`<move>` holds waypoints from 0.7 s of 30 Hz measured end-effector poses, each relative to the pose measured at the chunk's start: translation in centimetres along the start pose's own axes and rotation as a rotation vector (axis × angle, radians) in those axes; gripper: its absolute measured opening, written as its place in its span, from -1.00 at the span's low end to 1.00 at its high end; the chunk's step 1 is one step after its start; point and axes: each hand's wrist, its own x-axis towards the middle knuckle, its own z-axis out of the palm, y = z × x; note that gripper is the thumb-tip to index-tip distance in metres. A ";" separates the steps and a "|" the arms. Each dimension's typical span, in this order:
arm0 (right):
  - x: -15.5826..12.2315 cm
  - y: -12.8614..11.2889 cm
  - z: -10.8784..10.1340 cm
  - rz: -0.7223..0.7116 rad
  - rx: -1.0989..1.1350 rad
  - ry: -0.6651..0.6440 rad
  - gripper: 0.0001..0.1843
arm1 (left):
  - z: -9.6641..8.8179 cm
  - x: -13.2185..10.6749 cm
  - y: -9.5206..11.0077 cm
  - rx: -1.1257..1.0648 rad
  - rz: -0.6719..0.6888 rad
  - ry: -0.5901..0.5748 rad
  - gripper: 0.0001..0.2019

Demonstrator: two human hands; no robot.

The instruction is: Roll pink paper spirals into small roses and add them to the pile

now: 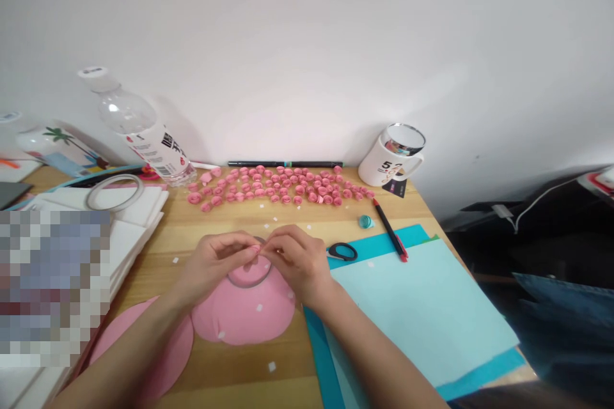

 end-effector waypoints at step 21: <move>-0.3 0.6 -0.6 -0.174 -0.104 -0.091 -0.87 | 0.2 -0.3 -0.2 -0.151 -0.089 -0.028 -0.85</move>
